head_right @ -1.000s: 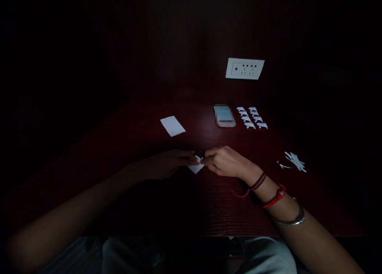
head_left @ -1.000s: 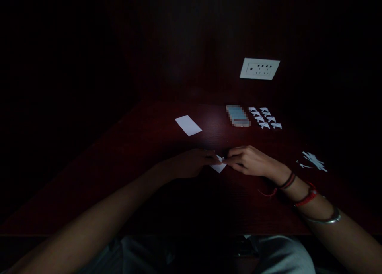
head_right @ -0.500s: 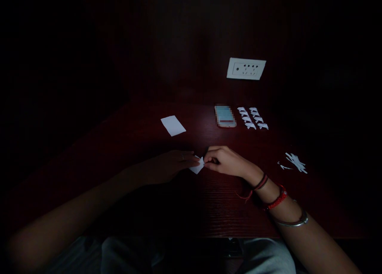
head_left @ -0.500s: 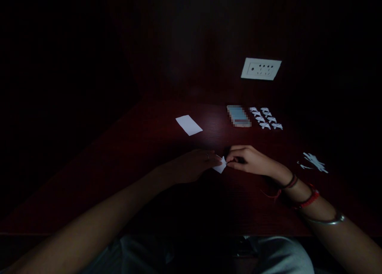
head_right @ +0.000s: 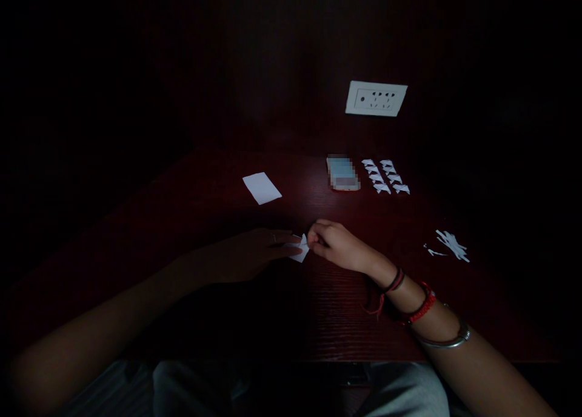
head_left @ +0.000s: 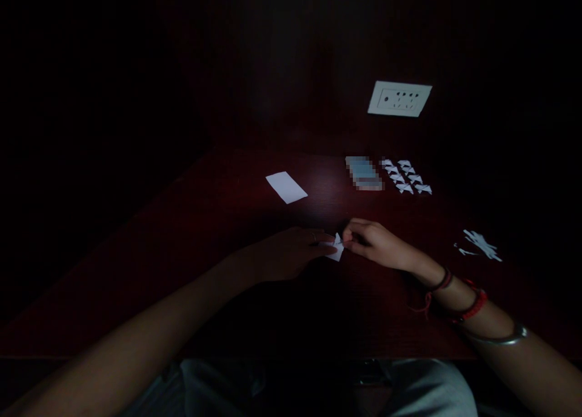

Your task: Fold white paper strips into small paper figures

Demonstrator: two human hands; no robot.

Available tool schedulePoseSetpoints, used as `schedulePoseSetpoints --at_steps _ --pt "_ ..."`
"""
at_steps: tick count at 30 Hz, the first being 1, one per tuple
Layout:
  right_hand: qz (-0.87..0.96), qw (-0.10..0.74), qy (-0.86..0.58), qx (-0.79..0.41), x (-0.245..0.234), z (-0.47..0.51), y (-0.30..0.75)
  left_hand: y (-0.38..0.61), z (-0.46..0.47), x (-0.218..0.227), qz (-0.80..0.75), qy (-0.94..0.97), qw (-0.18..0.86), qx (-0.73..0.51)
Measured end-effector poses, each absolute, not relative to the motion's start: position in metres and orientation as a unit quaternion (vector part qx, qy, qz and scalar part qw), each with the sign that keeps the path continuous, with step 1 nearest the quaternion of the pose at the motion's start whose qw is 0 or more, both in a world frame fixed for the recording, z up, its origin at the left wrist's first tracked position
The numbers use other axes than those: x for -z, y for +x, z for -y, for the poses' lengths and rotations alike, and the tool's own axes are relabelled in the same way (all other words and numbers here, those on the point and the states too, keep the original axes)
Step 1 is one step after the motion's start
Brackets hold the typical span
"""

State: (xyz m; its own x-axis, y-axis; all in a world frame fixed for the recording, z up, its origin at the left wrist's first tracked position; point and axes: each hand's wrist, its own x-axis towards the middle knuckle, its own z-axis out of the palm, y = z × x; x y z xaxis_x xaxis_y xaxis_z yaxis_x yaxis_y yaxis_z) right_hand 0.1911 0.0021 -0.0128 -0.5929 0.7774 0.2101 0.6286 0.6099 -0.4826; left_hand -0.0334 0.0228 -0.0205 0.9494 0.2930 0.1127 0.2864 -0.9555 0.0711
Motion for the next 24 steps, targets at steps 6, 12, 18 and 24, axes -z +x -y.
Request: schedulePoseSetpoints --at_steps 6,12,18,24 --pt "0.872 0.215 -0.400 -0.184 0.0105 0.0012 0.1899 -0.0327 -0.0232 0.0219 -0.146 0.987 0.023 -0.066" --pt "0.881 0.231 -0.375 -0.174 0.0086 0.0042 0.1891 -0.0311 -0.0224 0.0186 -0.141 0.987 0.024 -0.075" --pt "0.910 0.195 -0.336 -0.142 0.0072 0.0055 0.1904 -0.0304 -0.0215 0.0176 -0.133 0.986 0.033 -0.090" --pt "0.925 0.158 -0.329 -0.108 0.0066 0.0054 0.1910 -0.0299 -0.0208 0.0167 -0.144 0.983 0.046 -0.102"
